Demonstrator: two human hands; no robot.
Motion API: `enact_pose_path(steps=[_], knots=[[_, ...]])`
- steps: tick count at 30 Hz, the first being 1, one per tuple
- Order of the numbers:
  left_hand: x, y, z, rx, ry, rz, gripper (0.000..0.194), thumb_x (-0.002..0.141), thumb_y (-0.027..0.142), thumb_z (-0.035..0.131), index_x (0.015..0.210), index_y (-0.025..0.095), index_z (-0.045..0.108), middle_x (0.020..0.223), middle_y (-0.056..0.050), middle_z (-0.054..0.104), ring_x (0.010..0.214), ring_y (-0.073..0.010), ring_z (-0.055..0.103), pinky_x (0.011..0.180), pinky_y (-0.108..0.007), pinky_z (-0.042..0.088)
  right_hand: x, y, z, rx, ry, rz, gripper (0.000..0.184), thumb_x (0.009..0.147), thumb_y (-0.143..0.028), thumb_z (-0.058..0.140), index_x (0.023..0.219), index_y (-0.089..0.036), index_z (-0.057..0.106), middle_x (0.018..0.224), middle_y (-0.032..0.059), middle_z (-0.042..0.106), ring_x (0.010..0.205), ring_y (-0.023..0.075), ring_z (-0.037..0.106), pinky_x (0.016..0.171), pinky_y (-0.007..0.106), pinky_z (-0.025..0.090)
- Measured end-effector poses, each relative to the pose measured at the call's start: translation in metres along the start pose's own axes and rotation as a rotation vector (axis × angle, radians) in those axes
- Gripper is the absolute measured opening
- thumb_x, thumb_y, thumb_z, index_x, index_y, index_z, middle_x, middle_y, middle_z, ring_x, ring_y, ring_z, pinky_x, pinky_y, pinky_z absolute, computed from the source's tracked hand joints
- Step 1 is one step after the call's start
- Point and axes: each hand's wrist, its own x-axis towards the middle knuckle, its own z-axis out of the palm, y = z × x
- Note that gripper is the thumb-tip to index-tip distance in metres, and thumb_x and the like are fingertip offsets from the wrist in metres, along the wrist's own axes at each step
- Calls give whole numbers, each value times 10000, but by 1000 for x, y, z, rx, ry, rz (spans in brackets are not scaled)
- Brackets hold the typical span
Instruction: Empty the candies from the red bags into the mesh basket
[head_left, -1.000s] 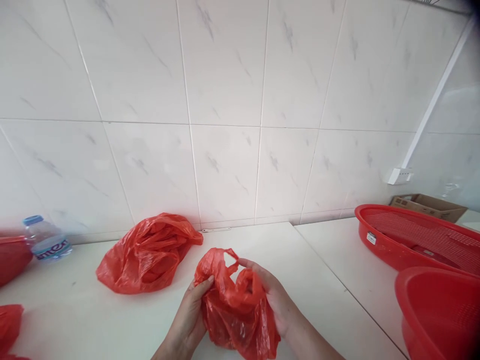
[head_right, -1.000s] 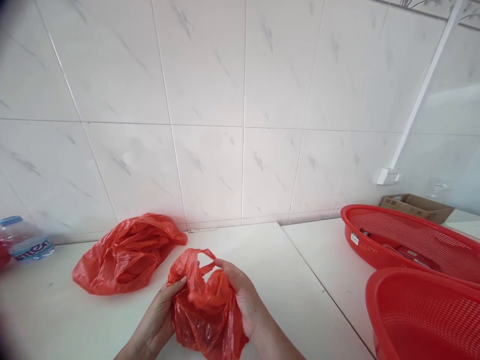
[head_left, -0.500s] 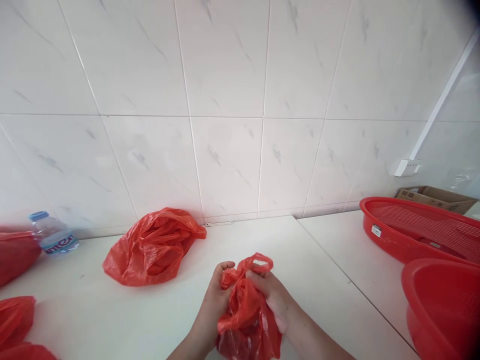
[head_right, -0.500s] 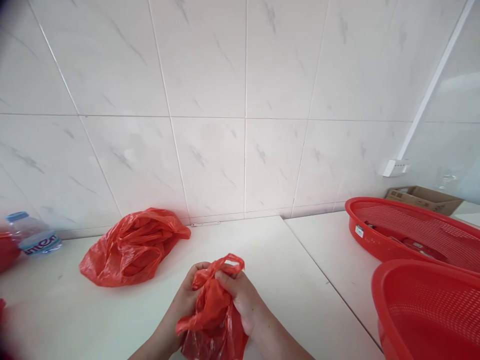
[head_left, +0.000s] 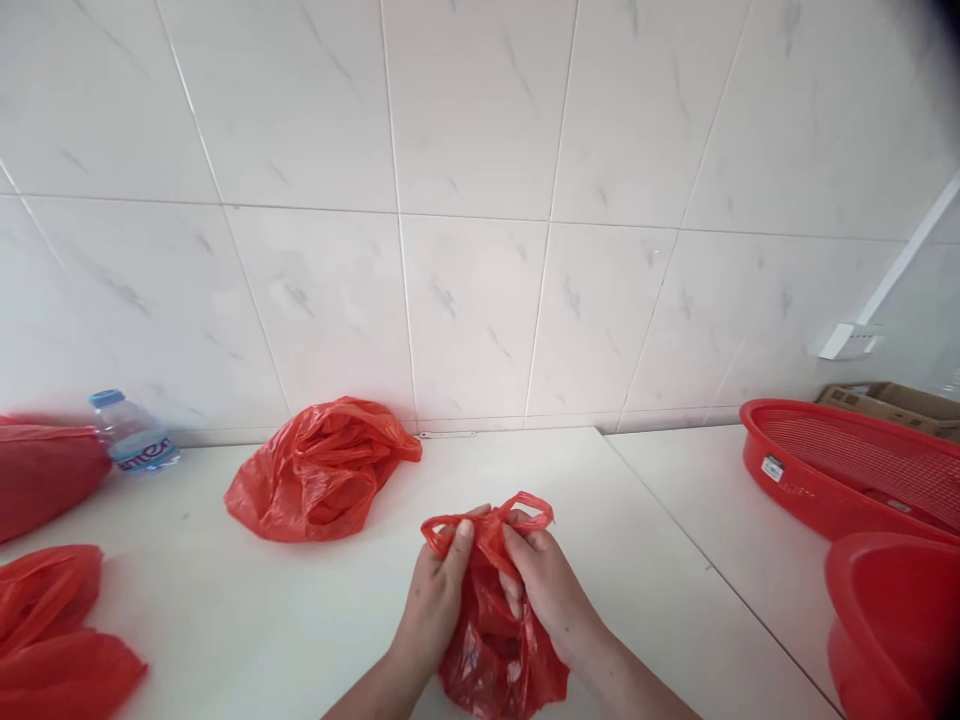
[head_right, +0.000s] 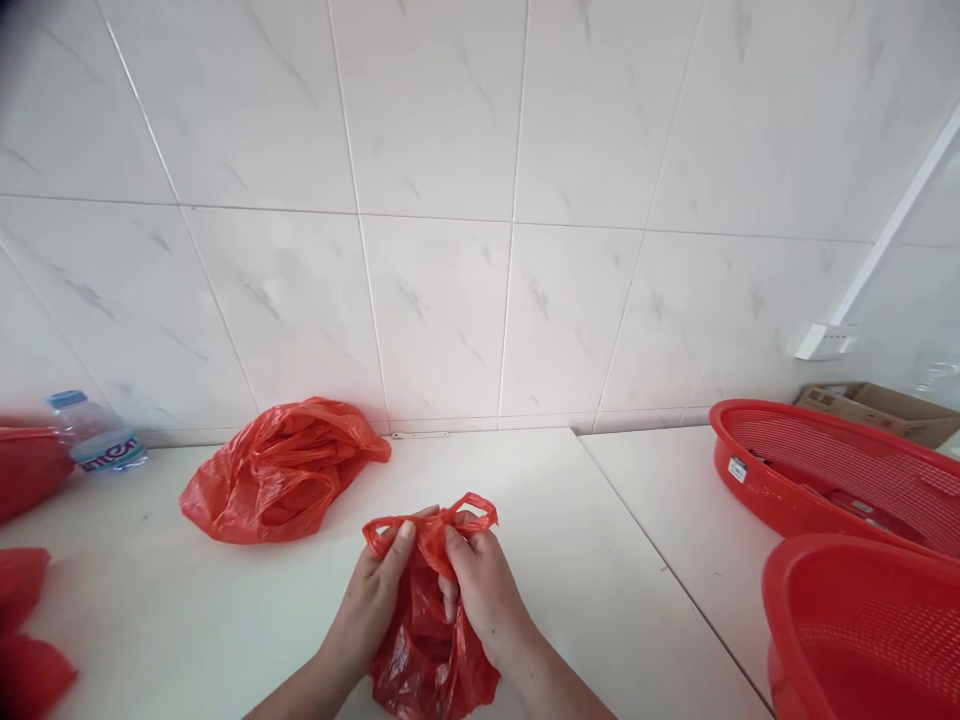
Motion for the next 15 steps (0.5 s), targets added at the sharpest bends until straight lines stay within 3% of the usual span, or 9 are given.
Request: enact_pose_path(steps=[2,4,6,9,15], knots=[[1,6,-2,-110,-21,-110,460,893,519,414,1090,164,628,909,-97,711,897,-263,652,778,-357,503,0,1,-5,9,-65,-30,361,838,-548,510,792,-194,558,505,-41,521,393,76,361,427,220,265],[3,7,-5,-160,2,-147,399,873,505,471,911,155,659,805,-69,710,759,-226,655,667,-302,497,0,2,-11,99,-134,-26,433,840,-586,488,753,-174,586,583,-5,563,437,73,378,457,225,278],[4,4,-8,-204,31,-172,345,853,483,524,822,161,643,769,-44,703,699,-198,642,624,-274,479,0,3,-18,228,-228,32,559,833,-671,409,695,-165,603,592,7,538,483,87,392,505,241,317],[6,0,-12,-292,13,-228,299,836,454,565,830,162,629,754,-30,697,685,-183,638,644,-271,472,-1,2,-24,337,-343,76,650,816,-743,311,819,-189,651,583,0,505,529,116,418,565,268,361],[7,5,-11,-428,-71,-313,223,786,364,639,796,141,628,703,-45,682,647,-182,635,622,-270,470,-6,-14,-17,190,-372,44,405,865,-547,486,1038,-229,669,641,-7,555,603,130,483,634,277,403]])
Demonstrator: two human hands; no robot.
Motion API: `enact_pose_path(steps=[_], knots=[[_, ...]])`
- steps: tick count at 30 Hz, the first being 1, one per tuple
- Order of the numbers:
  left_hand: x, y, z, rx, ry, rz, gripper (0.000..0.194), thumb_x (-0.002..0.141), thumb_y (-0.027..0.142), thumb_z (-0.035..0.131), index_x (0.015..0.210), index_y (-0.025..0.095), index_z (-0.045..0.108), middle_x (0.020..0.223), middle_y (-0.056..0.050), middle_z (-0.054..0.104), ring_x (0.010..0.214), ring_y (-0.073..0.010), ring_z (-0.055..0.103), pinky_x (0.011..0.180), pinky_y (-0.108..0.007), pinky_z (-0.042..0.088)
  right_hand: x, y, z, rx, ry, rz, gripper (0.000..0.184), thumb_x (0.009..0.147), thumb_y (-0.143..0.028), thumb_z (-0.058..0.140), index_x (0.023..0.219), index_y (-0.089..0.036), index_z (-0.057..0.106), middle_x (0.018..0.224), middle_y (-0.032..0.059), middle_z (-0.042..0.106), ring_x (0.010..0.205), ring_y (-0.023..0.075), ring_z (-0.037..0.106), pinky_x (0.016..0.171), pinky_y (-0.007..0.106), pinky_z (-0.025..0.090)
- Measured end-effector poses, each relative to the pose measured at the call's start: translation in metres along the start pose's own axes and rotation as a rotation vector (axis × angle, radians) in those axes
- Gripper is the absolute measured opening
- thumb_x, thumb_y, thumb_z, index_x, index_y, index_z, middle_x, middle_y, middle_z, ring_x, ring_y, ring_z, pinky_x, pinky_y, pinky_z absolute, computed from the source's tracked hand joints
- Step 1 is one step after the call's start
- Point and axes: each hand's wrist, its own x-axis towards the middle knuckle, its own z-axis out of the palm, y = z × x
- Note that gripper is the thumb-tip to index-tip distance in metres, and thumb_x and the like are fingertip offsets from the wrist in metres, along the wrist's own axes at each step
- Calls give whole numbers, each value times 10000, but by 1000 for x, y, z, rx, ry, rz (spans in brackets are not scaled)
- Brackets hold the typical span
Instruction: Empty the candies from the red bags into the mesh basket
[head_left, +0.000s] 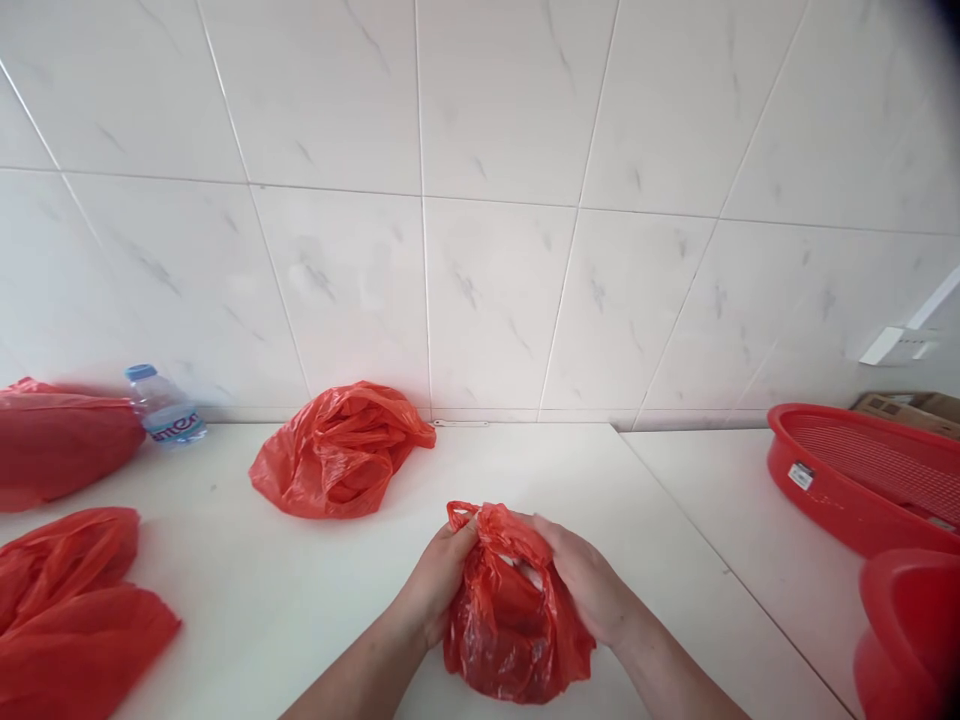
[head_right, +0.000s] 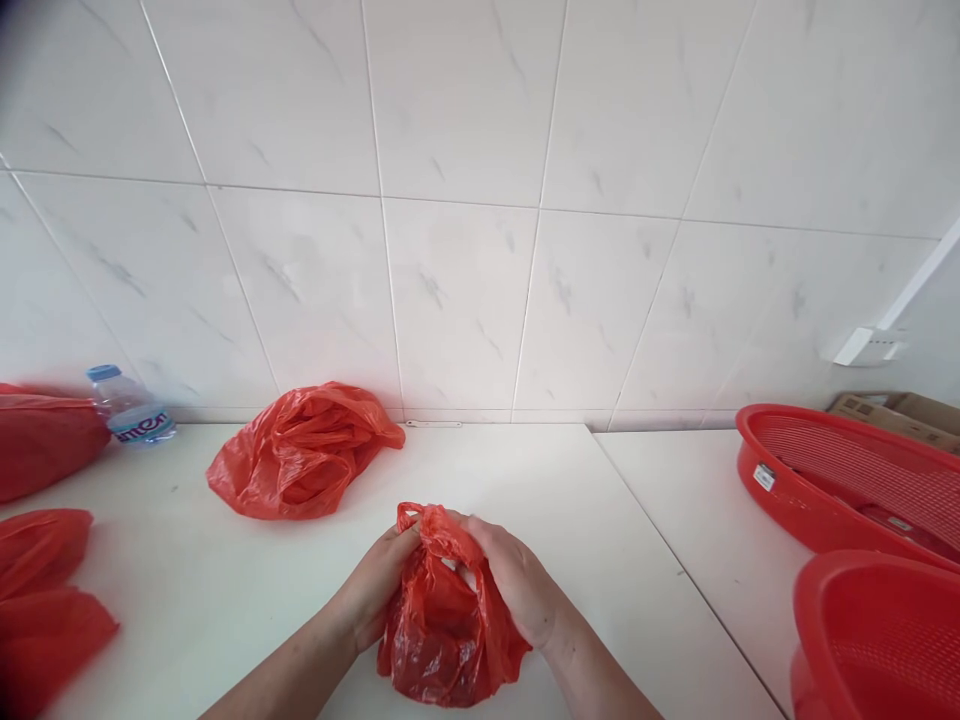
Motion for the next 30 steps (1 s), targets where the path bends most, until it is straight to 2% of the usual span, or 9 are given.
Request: enact_pose_path(steps=[3,6,8,10,14,16,19,24,30], knots=[[0,0,1,-41,52,-13,191,771,322,655,785,135,621,660,-40,667,602,-172,627,601,-270,475,2,-2,4,-94,-24,7,330,810,-379,633,1107,-238,648,854,24,631,746,151,560,750,303,442],[0,-1,1,-91,89,-6,248,792,364,637,858,126,623,718,-75,689,645,-198,652,619,-296,496,6,5,1,-176,90,-5,487,758,-301,686,1225,-284,550,972,22,625,813,160,585,780,323,466],[-2,-2,2,-101,65,-1,323,799,406,630,952,122,622,792,-104,702,711,-225,670,654,-318,508,9,11,-3,-261,197,-20,542,734,-275,696,1244,-296,511,947,8,617,808,164,591,742,315,483],[-3,-4,4,-93,35,33,370,810,420,620,1050,139,605,852,-105,706,763,-230,675,692,-324,509,11,16,-5,-383,308,-47,503,730,-270,682,1207,-278,522,861,-9,601,766,161,585,691,296,486],[-5,-7,6,-35,33,160,353,843,397,590,1127,187,582,951,-78,695,827,-205,663,738,-295,491,12,19,-5,-583,469,-101,229,758,-266,600,987,-243,595,736,-32,566,683,145,551,608,258,455],[-5,-8,5,-6,43,171,354,848,401,583,1121,177,591,959,-81,688,835,-204,656,739,-292,486,12,19,-4,-610,461,-108,75,770,-261,558,812,-215,599,707,-27,564,669,139,532,590,246,432],[-4,-7,4,25,52,136,402,845,424,578,1156,170,579,948,-91,682,832,-213,650,724,-302,487,13,20,-4,-584,452,-91,160,784,-287,524,655,-192,528,644,-31,532,599,116,460,535,229,380],[-9,-5,8,92,23,70,424,838,454,577,1146,163,591,931,-91,675,824,-217,641,700,-301,486,13,24,-1,-590,572,-139,183,784,-296,515,633,-203,473,591,-44,494,558,107,395,498,224,331],[-9,-6,4,144,-96,106,306,842,388,593,1073,191,625,967,-66,662,830,-192,621,745,-289,468,11,21,0,-464,472,-186,61,756,-237,537,715,-202,565,650,-25,546,608,127,466,541,242,361]])
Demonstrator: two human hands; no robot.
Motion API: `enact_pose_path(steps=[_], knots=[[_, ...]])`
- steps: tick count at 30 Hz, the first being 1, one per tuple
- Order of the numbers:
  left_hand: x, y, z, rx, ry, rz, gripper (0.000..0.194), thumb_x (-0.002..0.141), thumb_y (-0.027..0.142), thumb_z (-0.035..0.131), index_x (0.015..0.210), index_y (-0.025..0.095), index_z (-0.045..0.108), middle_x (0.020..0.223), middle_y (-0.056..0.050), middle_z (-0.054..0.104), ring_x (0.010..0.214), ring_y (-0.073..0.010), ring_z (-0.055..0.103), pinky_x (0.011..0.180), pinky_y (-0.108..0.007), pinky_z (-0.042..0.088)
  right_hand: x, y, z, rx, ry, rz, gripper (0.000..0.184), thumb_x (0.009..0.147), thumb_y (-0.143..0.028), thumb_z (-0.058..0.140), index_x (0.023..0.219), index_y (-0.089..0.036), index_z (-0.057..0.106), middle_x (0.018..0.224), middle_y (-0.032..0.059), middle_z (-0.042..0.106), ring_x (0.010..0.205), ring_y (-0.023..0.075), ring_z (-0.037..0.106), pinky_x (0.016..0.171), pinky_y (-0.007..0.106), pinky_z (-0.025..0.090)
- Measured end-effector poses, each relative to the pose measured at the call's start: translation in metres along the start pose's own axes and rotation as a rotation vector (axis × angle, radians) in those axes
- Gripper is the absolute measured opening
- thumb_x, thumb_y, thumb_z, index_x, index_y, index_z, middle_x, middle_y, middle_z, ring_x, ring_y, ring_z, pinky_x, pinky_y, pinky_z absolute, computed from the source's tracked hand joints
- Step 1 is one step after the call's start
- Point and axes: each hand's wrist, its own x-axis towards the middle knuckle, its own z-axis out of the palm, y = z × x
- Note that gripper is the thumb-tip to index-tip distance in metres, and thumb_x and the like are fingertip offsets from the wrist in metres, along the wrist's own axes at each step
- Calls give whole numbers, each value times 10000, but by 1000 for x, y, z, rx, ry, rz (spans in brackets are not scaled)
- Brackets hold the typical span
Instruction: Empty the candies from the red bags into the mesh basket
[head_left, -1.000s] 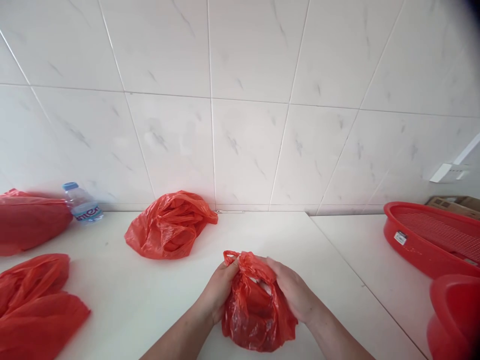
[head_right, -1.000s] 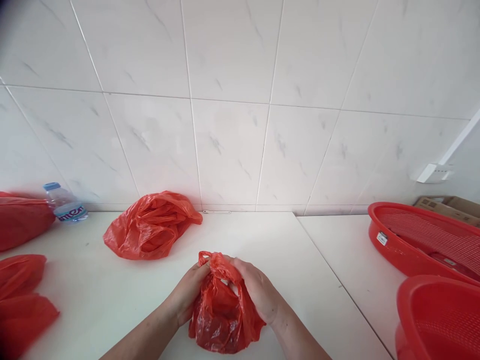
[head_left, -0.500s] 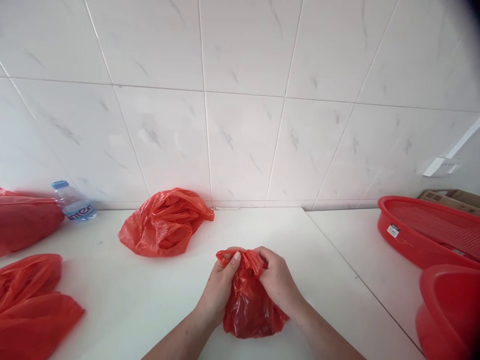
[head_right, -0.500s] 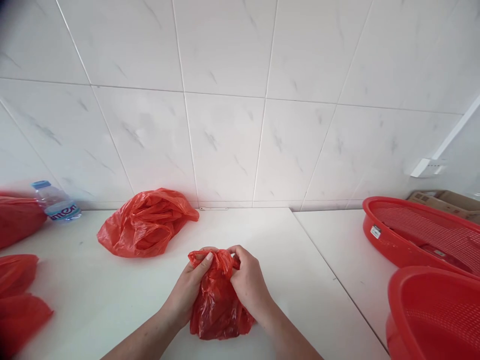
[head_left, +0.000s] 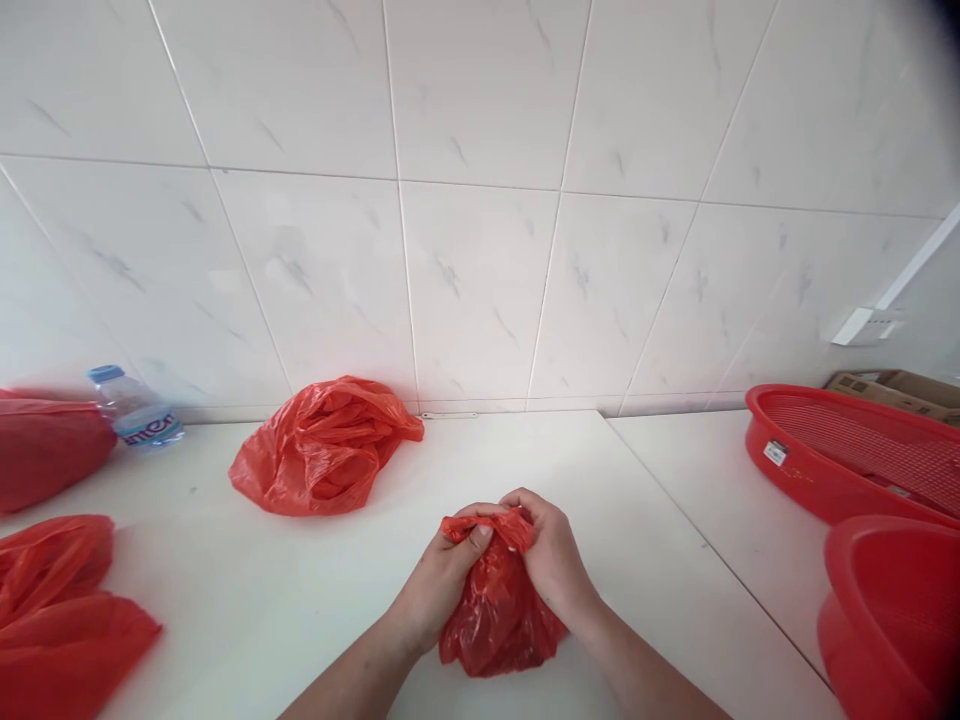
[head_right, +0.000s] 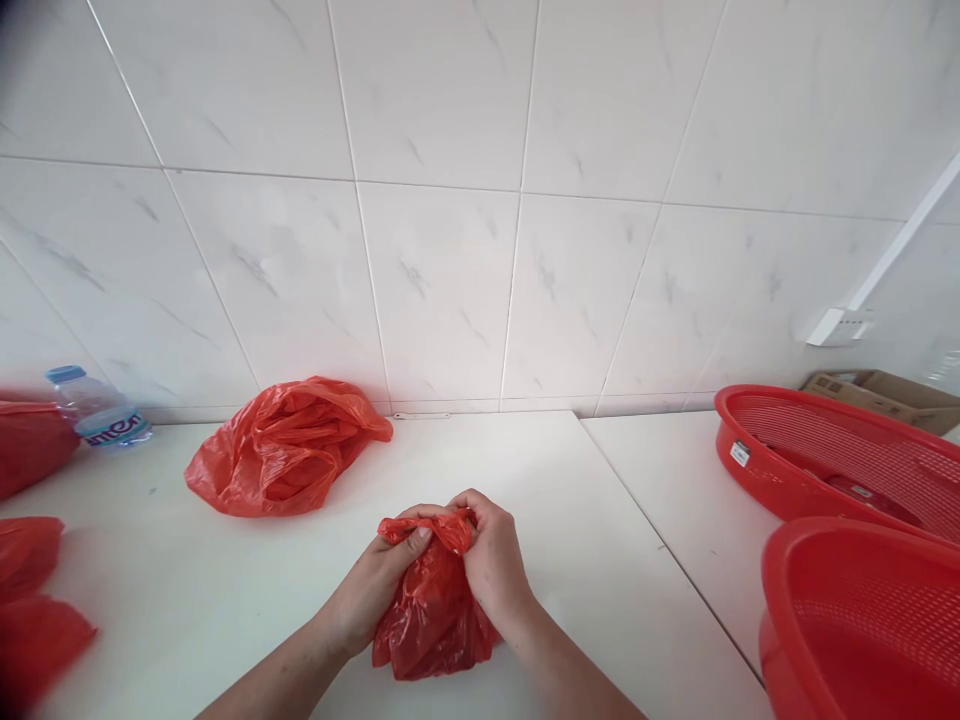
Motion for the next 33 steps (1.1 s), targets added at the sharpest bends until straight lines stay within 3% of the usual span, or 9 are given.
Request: enact_pose_path(steps=[5,10,12,16,20,24,27,29,33], knots=[[4,1,-6,196,33,61,234,862,337,558,1025,201,657,935,-53,662,792,-180,603,732,-278,450,6,-1,-13,115,-141,120,192,760,-233,535,904,-205,658,770,3,641,706,158,568,646,285,437],[3,-2,-9,709,68,311,292,911,272,437,1087,266,669,977,-69,634,827,-198,587,746,-309,453,11,4,-26,511,-255,226,237,755,-318,611,949,-188,657,845,40,678,762,176,615,755,338,459],[1,-3,-12,1008,59,485,324,899,253,454,1163,300,636,1084,-97,607,921,-232,576,787,-346,446,15,8,-31,556,-197,201,253,754,-370,636,919,-178,642,811,36,663,735,169,611,745,337,461],[-8,0,-6,1397,-131,870,427,850,235,551,1271,305,548,1342,-116,515,1202,-322,452,1008,-472,293,28,18,-47,173,101,35,237,741,-336,628,930,-197,591,747,-11,610,658,133,556,687,303,447],[-19,-8,18,1435,-439,859,298,912,148,422,1038,282,656,941,-56,720,1037,-230,588,1065,-420,238,41,28,-68,-65,303,-35,170,735,-274,574,890,-205,568,762,-5,598,745,161,542,737,317,407],[-22,-42,25,1328,-575,769,366,944,188,331,837,274,670,682,-37,681,723,-184,614,1029,-406,296,45,38,-71,-176,384,-48,136,728,-274,538,851,-224,567,804,9,610,753,184,541,714,330,394],[-23,-60,18,1272,-606,710,351,942,216,338,865,295,671,679,-40,674,694,-189,598,928,-384,380,45,40,-66,-204,382,-64,118,740,-288,527,831,-231,576,856,17,625,817,196,551,753,337,398],[-25,-58,17,1257,-603,756,338,932,215,353,896,301,678,714,-51,684,705,-199,599,850,-365,414,46,41,-67,-196,346,-65,117,740,-307,545,812,-224,586,839,18,630,810,197,559,754,334,410],[-26,-34,27,1388,-381,918,323,898,260,463,1196,275,587,1128,-148,655,1042,-299,575,977,-465,316,47,45,-79,-126,270,-45,235,787,-414,531,838,-199,612,840,33,640,840,201,586,775,327,446]])
